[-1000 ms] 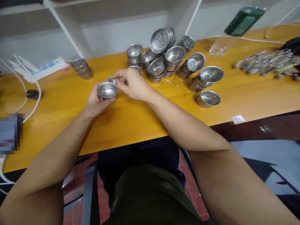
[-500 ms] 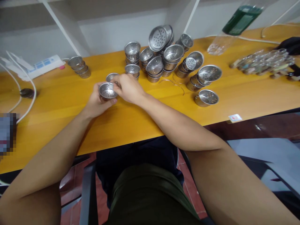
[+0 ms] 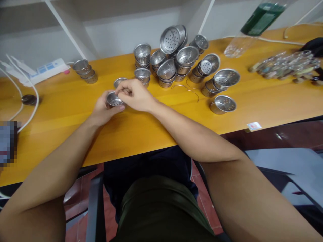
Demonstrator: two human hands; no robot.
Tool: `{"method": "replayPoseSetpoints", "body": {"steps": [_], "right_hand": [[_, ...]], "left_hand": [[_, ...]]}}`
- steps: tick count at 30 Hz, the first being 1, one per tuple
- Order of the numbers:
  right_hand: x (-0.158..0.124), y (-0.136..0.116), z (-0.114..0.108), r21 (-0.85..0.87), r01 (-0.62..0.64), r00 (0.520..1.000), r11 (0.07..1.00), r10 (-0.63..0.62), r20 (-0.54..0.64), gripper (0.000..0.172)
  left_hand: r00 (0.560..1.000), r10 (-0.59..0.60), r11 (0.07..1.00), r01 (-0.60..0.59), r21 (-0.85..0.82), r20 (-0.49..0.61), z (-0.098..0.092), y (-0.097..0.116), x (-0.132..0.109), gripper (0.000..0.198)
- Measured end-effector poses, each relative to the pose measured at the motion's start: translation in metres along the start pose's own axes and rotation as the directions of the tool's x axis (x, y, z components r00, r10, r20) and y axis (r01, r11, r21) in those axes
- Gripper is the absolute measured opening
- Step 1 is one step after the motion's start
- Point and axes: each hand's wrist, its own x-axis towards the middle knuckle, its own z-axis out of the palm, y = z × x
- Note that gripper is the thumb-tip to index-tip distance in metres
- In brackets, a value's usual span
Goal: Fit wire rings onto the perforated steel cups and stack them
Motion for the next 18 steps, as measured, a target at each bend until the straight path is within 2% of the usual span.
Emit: {"method": "replayPoseSetpoints", "body": {"steps": [3, 6, 10, 18], "right_hand": [[-0.002, 0.001, -0.017, 0.164, 0.040, 0.979, 0.986, -0.072, 0.192, 0.033], [-0.006, 0.001, -0.031, 0.245, 0.023, 0.938, 0.969, -0.106, 0.329, 0.054], [-0.009, 0.003, -0.035, 0.246, -0.037, 0.938, 0.969, -0.051, 0.343, 0.060], [-0.008, 0.000, -0.030, 0.248, -0.183, 0.936, 0.951, 0.091, 0.340, 0.063]], "left_hand": [[0.991, -0.132, 0.985, 0.132, -0.114, 0.007, -0.002, 0.003, 0.000, 0.095], [0.988, -0.151, 0.980, 0.154, -0.128, 0.033, -0.004, 0.001, -0.001, 0.094], [0.993, -0.100, 0.992, 0.104, -0.068, 0.059, -0.003, 0.000, -0.003, 0.098], [0.990, -0.119, 0.993, 0.118, 0.019, 0.081, 0.001, 0.006, -0.003, 0.097]]}}
